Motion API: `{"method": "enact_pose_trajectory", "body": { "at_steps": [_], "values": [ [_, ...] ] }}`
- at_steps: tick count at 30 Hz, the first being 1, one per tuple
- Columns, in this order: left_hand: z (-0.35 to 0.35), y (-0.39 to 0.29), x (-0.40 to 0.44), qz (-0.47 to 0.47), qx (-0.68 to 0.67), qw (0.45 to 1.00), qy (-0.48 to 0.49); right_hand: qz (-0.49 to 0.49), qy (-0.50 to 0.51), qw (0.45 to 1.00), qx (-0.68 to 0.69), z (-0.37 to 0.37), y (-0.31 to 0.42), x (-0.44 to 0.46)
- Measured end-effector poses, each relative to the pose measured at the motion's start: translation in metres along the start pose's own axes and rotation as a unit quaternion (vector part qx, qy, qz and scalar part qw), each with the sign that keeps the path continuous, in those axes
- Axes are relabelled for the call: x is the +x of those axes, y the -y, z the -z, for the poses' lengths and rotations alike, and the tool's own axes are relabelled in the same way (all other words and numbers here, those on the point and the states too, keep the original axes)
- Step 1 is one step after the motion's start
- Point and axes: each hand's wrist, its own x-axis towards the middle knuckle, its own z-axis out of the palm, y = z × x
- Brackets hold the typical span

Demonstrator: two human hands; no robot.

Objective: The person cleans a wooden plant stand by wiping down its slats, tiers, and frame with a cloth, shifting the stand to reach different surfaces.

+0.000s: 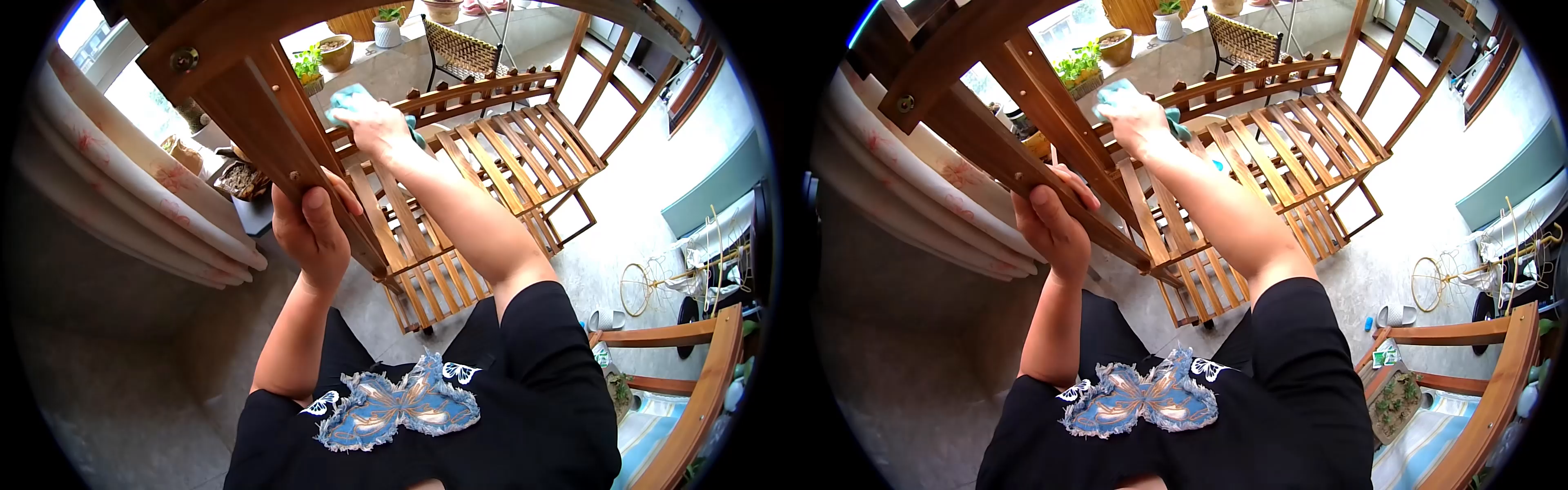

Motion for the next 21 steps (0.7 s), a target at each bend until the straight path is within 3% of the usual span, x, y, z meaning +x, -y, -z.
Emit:
{"method": "enact_pose_trajectory", "body": {
  "at_steps": [1, 3, 5, 8, 9, 11, 13, 14, 15, 17, 18, 19, 21],
  "values": [
    [0.0, 0.0, 0.001, -0.004, -0.002, 1.0, -0.001, -0.097, 0.09, 0.99, -0.048, -0.005, 0.005, -0.012],
    [0.003, 0.0, 0.0, 0.002, 0.01, 1.0, 0.018, -0.057, 0.04, 0.998, 0.006, 0.021, 0.008, -0.021],
    [0.005, 0.001, 0.0, -0.009, 0.016, 1.0, 0.021, -0.089, 0.126, 0.986, -0.057, 0.04, 0.01, -0.029],
    [0.004, 0.005, 0.0, -0.02, -0.009, 0.999, 0.029, -0.108, 0.133, 0.985, -0.027, 0.067, 0.005, -0.037],
    [0.006, 0.009, -0.001, -0.022, -0.009, 0.999, 0.028, -0.095, 0.044, 0.994, 0.026, 0.07, -0.003, -0.038],
    [0.003, 0.024, -0.007, -0.038, -0.068, 0.997, 0.024, -0.287, 0.055, 0.944, 0.15, 0.093, -0.021, -0.028],
    [0.003, 0.023, -0.009, -0.03, -0.054, 0.998, 0.007, -0.363, -0.06, 0.912, 0.185, 0.107, -0.027, -0.008],
    [0.003, 0.023, -0.009, -0.026, -0.054, 0.998, 0.009, -0.255, -0.147, 0.946, 0.137, 0.098, -0.042, -0.004],
    [0.003, 0.023, -0.009, -0.025, -0.056, 0.998, 0.013, -0.238, -0.168, 0.949, 0.124, 0.089, -0.047, 0.0],
    [0.004, 0.027, -0.011, -0.022, -0.042, 0.999, 0.008, -0.246, -0.018, 0.969, 0.026, 0.073, -0.044, -0.007],
    [0.004, 0.028, -0.011, -0.023, -0.026, 0.999, 0.003, -0.255, 0.106, 0.961, 0.0, 0.062, -0.044, -0.017],
    [0.003, 0.024, -0.01, -0.024, -0.027, 0.999, 0.004, -0.203, 0.145, 0.965, -0.081, 0.058, -0.034, -0.027],
    [0.002, 0.014, -0.007, 0.001, -0.003, 1.0, 0.018, -0.232, 0.191, 0.948, -0.106, 0.073, -0.024, -0.033]
  ]
}}
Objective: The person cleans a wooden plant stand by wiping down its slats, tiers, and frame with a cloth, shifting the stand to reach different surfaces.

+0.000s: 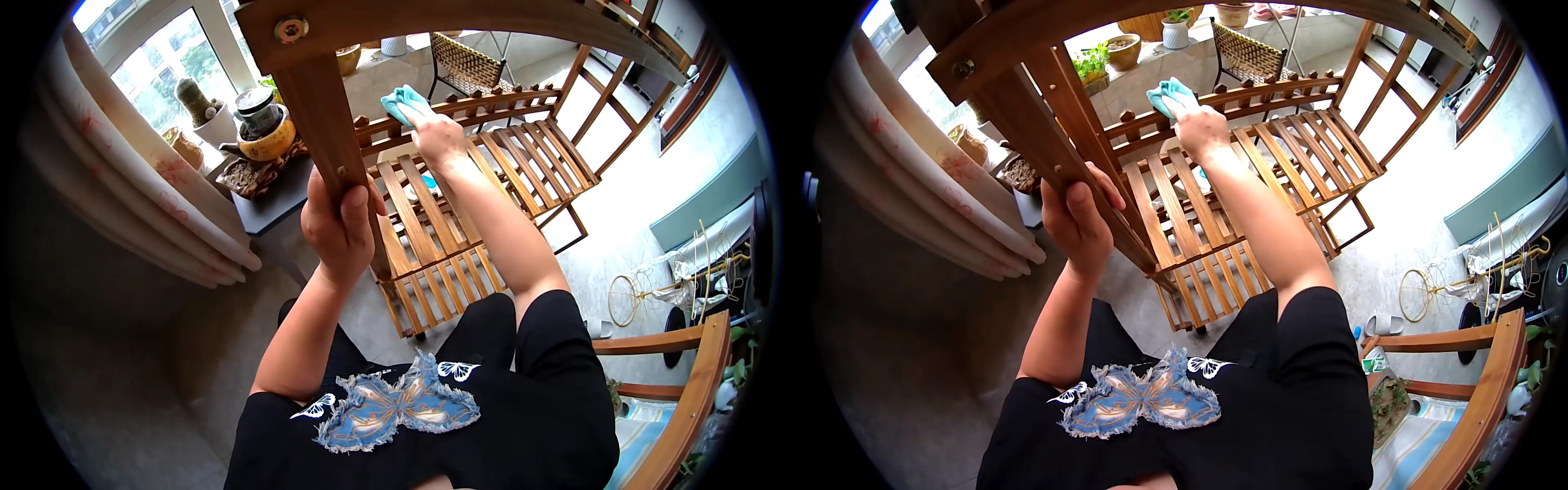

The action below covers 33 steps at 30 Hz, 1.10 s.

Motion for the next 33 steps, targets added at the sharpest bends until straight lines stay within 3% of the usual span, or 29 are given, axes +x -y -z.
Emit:
{"method": "enact_pose_trajectory", "body": {
  "at_steps": [1, 4, 6, 9, 10, 12, 13, 14, 18, 20, 21, 22, 24, 26, 27, 28, 30, 32, 33],
  "values": [
    [-0.001, 0.0, 0.002, -0.001, -0.002, 1.0, -0.002, 0.001, 0.0, 1.0, -0.003, 0.011, -0.002, -0.001],
    [-0.001, -0.001, 0.0, -0.006, -0.005, 1.0, 0.0, -0.017, -0.075, 0.981, 0.176, 0.041, -0.017, -0.005],
    [-0.001, 0.001, -0.001, -0.012, -0.005, 1.0, -0.014, -0.028, -0.181, 0.966, 0.183, 0.048, -0.032, 0.012],
    [0.001, 0.009, -0.002, -0.026, -0.036, 0.999, -0.021, -0.027, -0.248, 0.951, 0.182, 0.033, -0.052, 0.048],
    [0.003, 0.01, -0.001, -0.025, -0.036, 0.999, -0.021, -0.033, -0.208, 0.962, 0.175, 0.024, -0.056, 0.053],
    [0.004, 0.009, 0.0, -0.036, -0.05, 0.998, 0.005, -0.072, -0.017, 0.981, 0.179, 0.011, -0.064, 0.046],
    [0.003, 0.006, 0.002, -0.038, -0.059, 0.997, 0.001, 0.049, -0.069, 0.986, 0.141, 0.002, -0.06, 0.031],
    [0.0, 0.006, 0.001, -0.037, -0.063, 0.997, 0.003, 0.013, -0.036, 0.996, 0.077, -0.004, -0.06, 0.015],
    [-0.001, 0.004, 0.001, -0.03, -0.007, 0.999, -0.014, 0.024, -0.056, 0.997, 0.057, 0.002, -0.064, -0.018],
    [-0.001, 0.003, 0.001, -0.031, -0.007, 0.999, -0.005, 0.059, -0.17, 0.956, 0.231, 0.004, -0.087, -0.014],
    [-0.001, 0.001, 0.001, -0.022, -0.003, 1.0, -0.012, -0.01, -0.193, 0.941, 0.278, 0.019, -0.085, -0.008],
    [-0.001, 0.0, 0.001, -0.014, 0.001, 1.0, -0.019, -0.012, -0.25, 0.935, 0.25, 0.028, -0.09, 0.003],
    [-0.001, -0.001, 0.002, -0.013, -0.011, 1.0, -0.007, -0.084, -0.267, 0.927, 0.249, 0.04, -0.097, 0.026],
    [-0.001, 0.002, 0.003, -0.02, -0.016, 1.0, -0.005, -0.064, -0.275, 0.925, 0.253, 0.025, -0.113, 0.047],
    [-0.001, 0.003, 0.003, -0.022, -0.017, 1.0, -0.006, -0.065, -0.227, 0.933, 0.27, 0.014, -0.119, 0.049],
    [-0.002, 0.002, 0.003, -0.023, -0.017, 1.0, -0.004, -0.101, -0.103, 0.942, 0.302, 0.005, -0.127, 0.048],
    [-0.003, 0.0, 0.004, -0.009, -0.019, 1.0, -0.015, -0.024, -0.079, 0.949, 0.305, -0.014, -0.134, 0.031],
    [-0.002, 0.0, 0.005, -0.015, -0.011, 1.0, -0.012, -0.111, -0.079, 0.95, 0.281, 0.017, -0.122, 0.013],
    [-0.002, -0.001, 0.004, -0.017, -0.001, 1.0, -0.01, -0.088, -0.122, 0.952, 0.267, 0.018, -0.131, 0.012]
  ]
}}
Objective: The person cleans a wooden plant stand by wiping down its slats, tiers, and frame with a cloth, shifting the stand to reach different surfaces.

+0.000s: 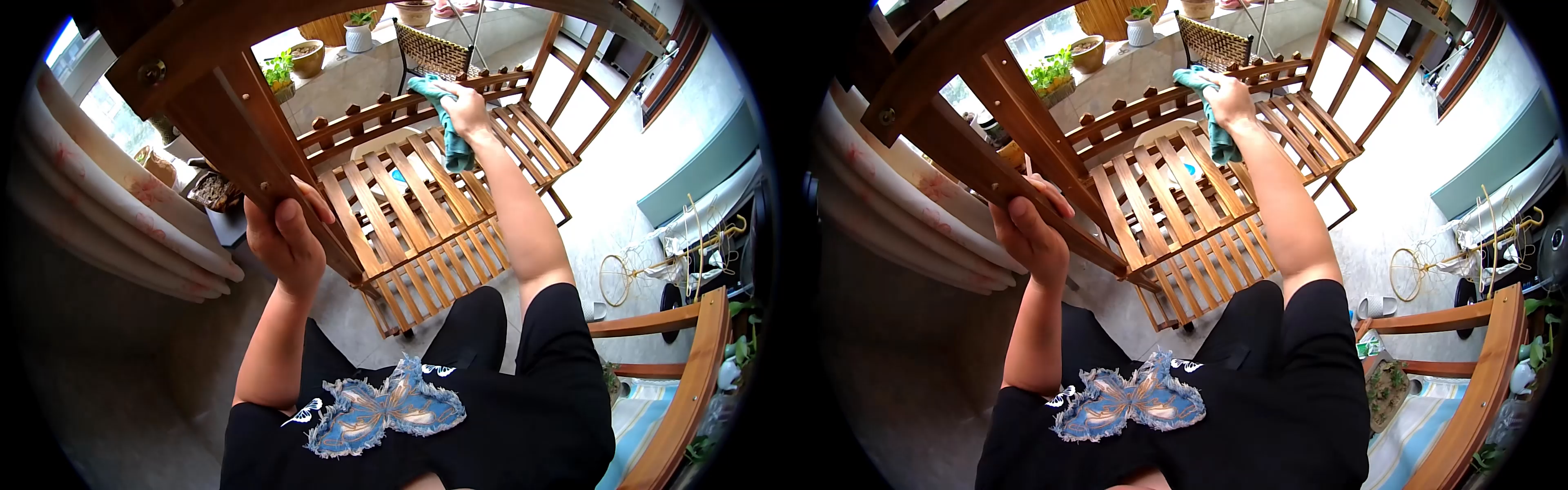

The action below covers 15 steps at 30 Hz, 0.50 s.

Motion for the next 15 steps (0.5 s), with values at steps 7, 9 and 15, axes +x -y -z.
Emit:
{"method": "enact_pose_trajectory", "body": {
  "at_steps": [7, 9, 15],
  "values": [
    [-0.001, -0.006, 0.001, -0.002, -0.008, 1.0, -0.013, 0.005, -0.222, 0.975, 0.017, 0.017, -0.003, 0.061],
    [0.0, -0.006, 0.002, 0.0, -0.001, 1.0, -0.005, -0.037, -0.133, 0.99, -0.018, 0.006, -0.014, 0.064],
    [0.0, -0.006, 0.004, -0.014, 0.003, 1.0, -0.009, -0.083, -0.058, 0.994, -0.038, 0.029, -0.033, 0.014]
  ]
}}
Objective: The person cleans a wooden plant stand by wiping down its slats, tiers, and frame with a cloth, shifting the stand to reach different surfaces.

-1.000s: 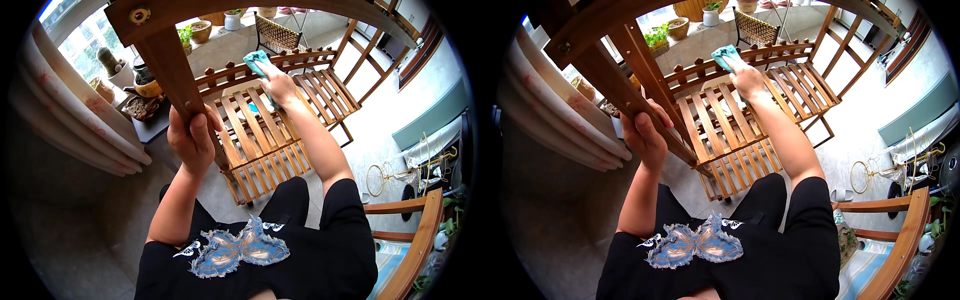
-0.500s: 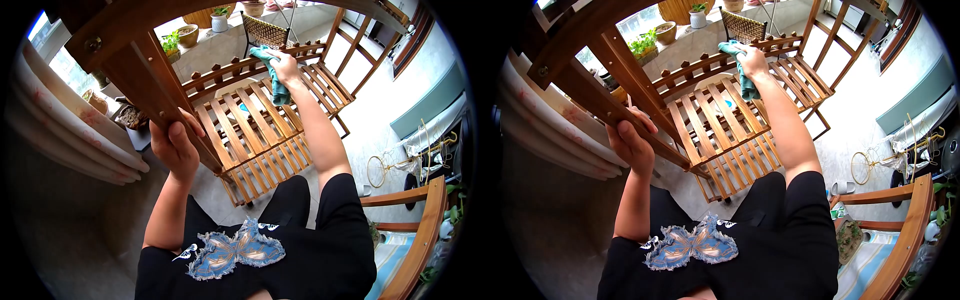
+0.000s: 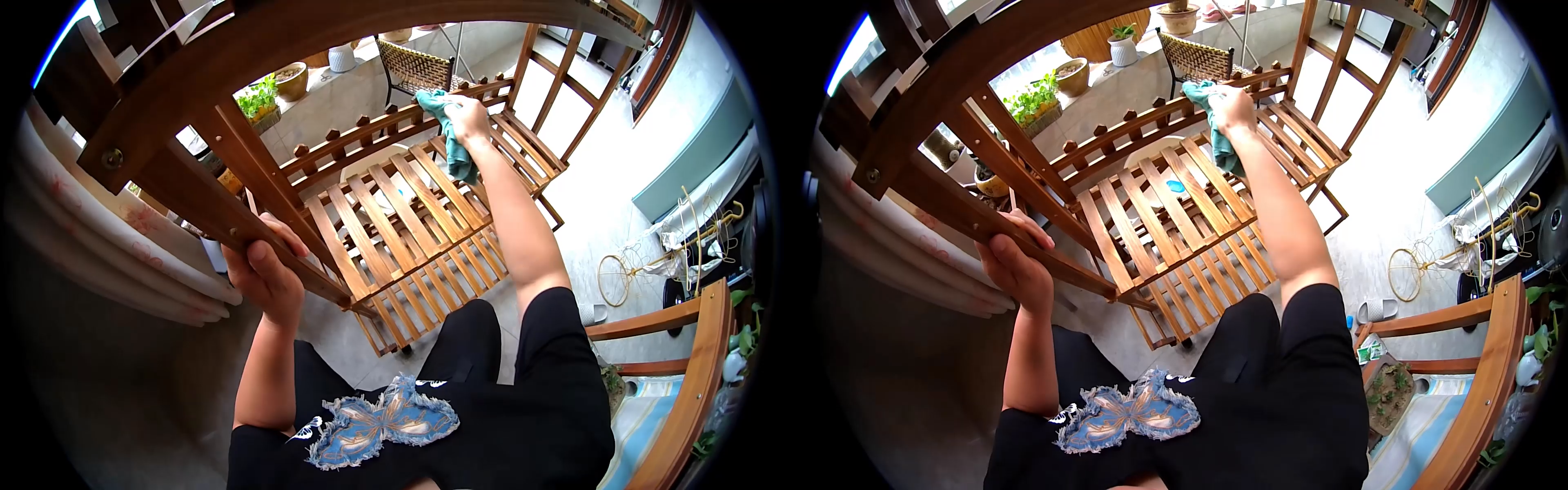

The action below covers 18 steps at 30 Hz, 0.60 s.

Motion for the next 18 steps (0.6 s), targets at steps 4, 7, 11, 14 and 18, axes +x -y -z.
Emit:
{"method": "enact_pose_trajectory", "body": {
  "at_steps": [4, 7, 11, 14, 18],
  "values": [
    [0.0, -0.002, -0.004, 0.012, 0.015, 1.0, -0.013, 0.019, -0.14, 0.986, 0.085, 0.027, 0.005, 0.029],
    [0.005, -0.001, -0.005, 0.017, -0.004, 1.0, 0.003, 0.041, -0.147, 0.985, 0.08, 0.01, -0.014, 0.064],
    [0.006, 0.001, -0.005, 0.015, -0.007, 1.0, 0.0, 0.042, -0.012, 0.998, 0.045, -0.014, -0.055, 0.049],
    [0.007, 0.001, -0.003, -0.001, -0.01, 1.0, 0.012, 0.002, -0.028, 0.999, 0.042, 0.013, -0.047, 0.014],
    [0.003, -0.009, -0.002, 0.039, 0.015, 0.999, -0.002, -0.082, -0.114, 0.985, 0.102, 0.057, -0.058, 0.031]
  ]
}}
